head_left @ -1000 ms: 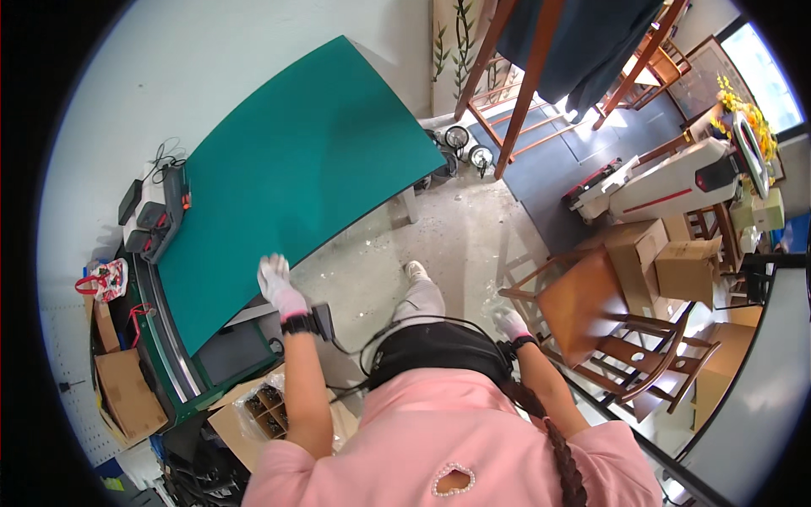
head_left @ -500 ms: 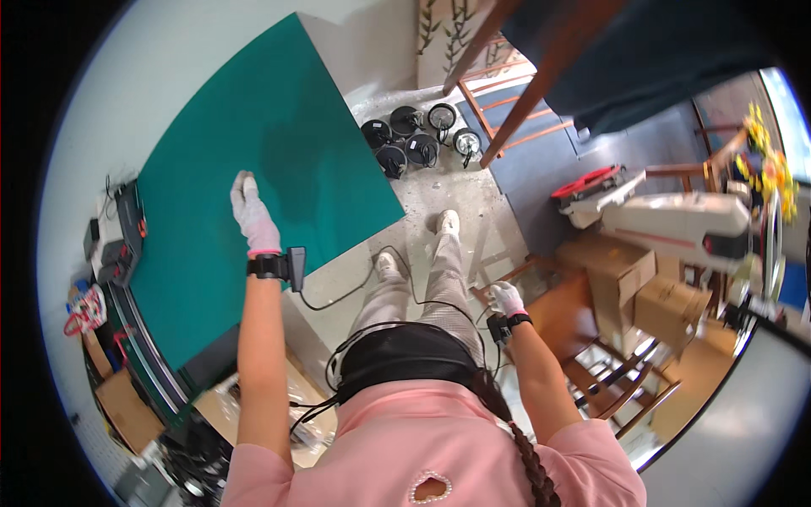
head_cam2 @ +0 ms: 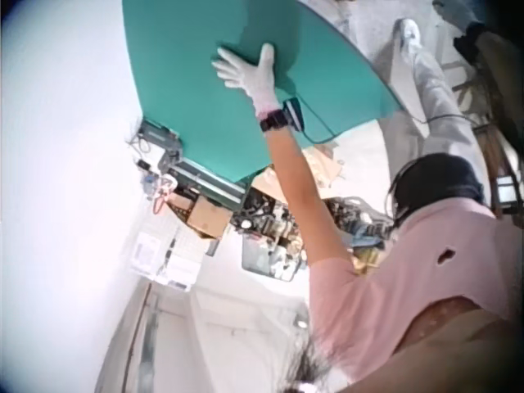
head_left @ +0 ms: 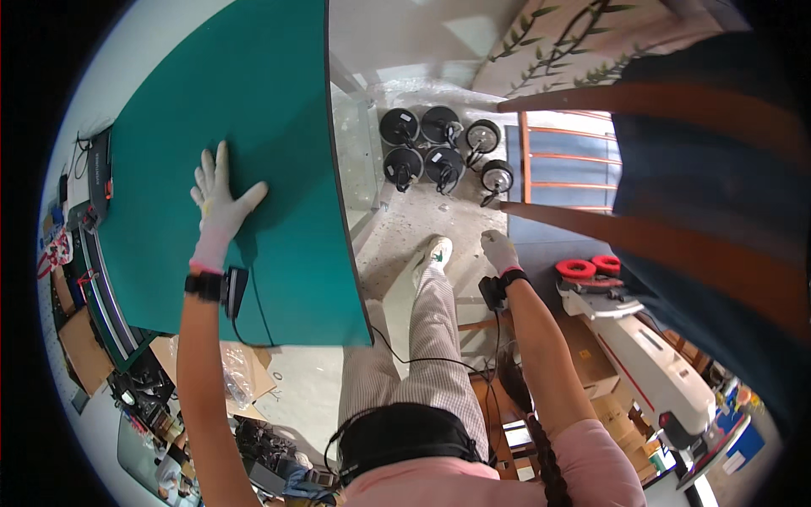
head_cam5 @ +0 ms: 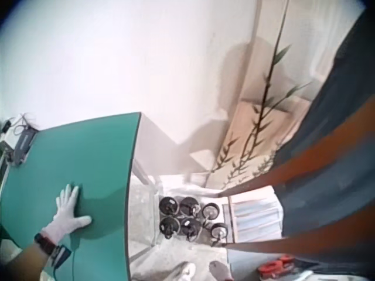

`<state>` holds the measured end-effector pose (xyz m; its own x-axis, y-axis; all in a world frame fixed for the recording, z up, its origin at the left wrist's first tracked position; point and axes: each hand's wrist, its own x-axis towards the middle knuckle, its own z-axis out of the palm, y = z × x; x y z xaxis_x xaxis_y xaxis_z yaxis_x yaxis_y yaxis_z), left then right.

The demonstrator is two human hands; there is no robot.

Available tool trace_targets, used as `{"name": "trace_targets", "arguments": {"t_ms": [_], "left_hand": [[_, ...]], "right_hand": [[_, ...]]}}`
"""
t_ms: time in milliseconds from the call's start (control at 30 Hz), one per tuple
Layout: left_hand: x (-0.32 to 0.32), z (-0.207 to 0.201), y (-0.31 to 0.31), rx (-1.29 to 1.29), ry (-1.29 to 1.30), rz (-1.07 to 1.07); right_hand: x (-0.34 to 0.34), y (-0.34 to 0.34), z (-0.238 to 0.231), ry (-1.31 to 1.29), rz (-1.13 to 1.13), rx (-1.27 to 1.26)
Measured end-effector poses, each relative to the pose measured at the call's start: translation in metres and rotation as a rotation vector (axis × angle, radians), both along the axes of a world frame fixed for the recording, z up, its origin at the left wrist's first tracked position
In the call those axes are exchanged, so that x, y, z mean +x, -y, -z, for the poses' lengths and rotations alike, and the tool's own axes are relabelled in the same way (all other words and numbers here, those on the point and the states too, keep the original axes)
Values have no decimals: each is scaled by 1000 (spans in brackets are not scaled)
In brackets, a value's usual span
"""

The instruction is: Straightening and coiling wires on electronic components

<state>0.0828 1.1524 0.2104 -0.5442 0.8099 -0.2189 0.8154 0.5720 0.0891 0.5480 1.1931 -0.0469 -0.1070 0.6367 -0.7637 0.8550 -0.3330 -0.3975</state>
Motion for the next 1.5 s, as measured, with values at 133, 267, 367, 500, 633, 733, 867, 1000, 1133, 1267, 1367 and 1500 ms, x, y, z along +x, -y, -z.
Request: {"name": "trace_targets", "arguments": {"t_ms": [133,267,367,500,633,733,867,1000,1133,1267,1367,1500], "left_hand": [[5,-7,-8,-17,68,90],[-1,-15,-9,-9,145,95],[-10,-14,-5,-62,117,97],[-27,-35,32,-491,377,-233],[-26,-46,32,-558,288,-220],[-27,-45,35,-600,264,-204],[-27,-41,36,-623,249,-178],[-27,-45,34,-625,204,-154],[-26,-43,29,-595,171,-114],[-29,-41,33,-548,169,-100],[-22,-24,8,-282,140,107],[-16,-17,-1,-141,138,157]], "right_hand": [[-53,-18,81,-80,-48,45],[-127,-24,150,-124,-123,-37],[-182,-19,204,-214,-29,63],[-225,-25,273,-162,27,195],[-267,-31,306,-30,64,109],[-278,-33,320,-82,246,4],[-269,-35,342,-430,528,-349],[-274,-49,322,-128,189,-70],[-265,-55,303,-83,167,-157],[-255,-39,258,-57,-54,-49],[-215,-13,257,-111,-35,-37],[-175,16,183,-108,-138,-115]]}}
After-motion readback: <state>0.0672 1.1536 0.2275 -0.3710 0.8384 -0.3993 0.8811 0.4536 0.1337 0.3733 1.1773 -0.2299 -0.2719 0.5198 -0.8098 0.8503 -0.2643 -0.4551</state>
